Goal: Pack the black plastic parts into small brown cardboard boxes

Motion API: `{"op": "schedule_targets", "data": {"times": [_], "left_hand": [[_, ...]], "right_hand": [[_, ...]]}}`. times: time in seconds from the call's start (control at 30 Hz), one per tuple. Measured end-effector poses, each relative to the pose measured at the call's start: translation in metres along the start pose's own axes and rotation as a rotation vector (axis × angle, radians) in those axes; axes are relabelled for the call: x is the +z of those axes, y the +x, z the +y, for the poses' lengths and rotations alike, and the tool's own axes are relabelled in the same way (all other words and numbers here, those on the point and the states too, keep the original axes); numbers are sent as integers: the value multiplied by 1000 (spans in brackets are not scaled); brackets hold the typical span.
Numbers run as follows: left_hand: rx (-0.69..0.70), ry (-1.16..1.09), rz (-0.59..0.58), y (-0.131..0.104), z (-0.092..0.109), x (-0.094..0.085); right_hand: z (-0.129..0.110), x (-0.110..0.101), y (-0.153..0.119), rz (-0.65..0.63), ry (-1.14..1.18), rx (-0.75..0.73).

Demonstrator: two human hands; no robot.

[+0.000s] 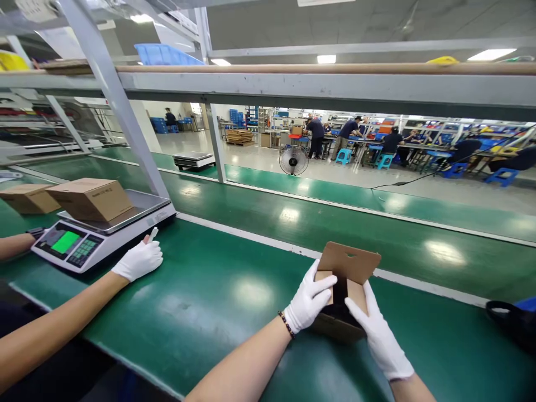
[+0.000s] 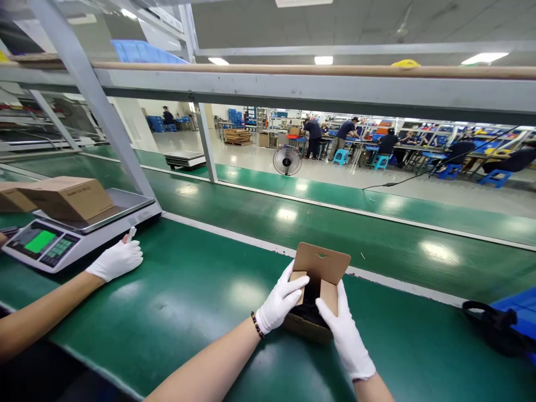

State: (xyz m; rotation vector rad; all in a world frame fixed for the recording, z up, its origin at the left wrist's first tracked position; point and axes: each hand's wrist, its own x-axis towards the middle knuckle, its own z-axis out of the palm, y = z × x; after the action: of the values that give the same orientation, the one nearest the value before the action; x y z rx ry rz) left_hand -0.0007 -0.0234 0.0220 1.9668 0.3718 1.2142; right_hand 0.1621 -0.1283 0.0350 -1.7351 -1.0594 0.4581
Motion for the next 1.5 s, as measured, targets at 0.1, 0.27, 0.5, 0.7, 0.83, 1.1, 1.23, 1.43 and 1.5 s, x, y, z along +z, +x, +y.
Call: {"op": "schedule_targets", "data": {"times": [0.1, 0.27, 0.5, 0.7, 0.83, 1.1, 1.23, 1.43, 1.5], "left_hand": [[13, 52, -16, -1, 2, 2], [31, 102, 150, -8, -8, 5], [335, 155, -44, -1, 4, -3], [306, 244, -139, 0, 9, -6], [202, 231, -76, 2, 6, -6], [230, 181, -7, 1, 6, 3], [51, 170, -29, -7, 3, 10], [-203, 55, -81, -12, -1, 12], [-218, 36, -79, -12, -2, 12]], "right_hand": [[4, 13, -2, -9, 78, -116], [22, 5, -1, 223, 88, -420], [31, -34, -2, -166, -362, -831], [32, -34, -6, -110, -383, -759], [31, -27, -9, 3, -187, -774], [32, -32, -5, -22, -314, -952], [29, -30, -12, 17, -453, -1119], [13, -6, -26, 102, -488, -1180], [8, -1, -26, 159, -485, -1096]]}}
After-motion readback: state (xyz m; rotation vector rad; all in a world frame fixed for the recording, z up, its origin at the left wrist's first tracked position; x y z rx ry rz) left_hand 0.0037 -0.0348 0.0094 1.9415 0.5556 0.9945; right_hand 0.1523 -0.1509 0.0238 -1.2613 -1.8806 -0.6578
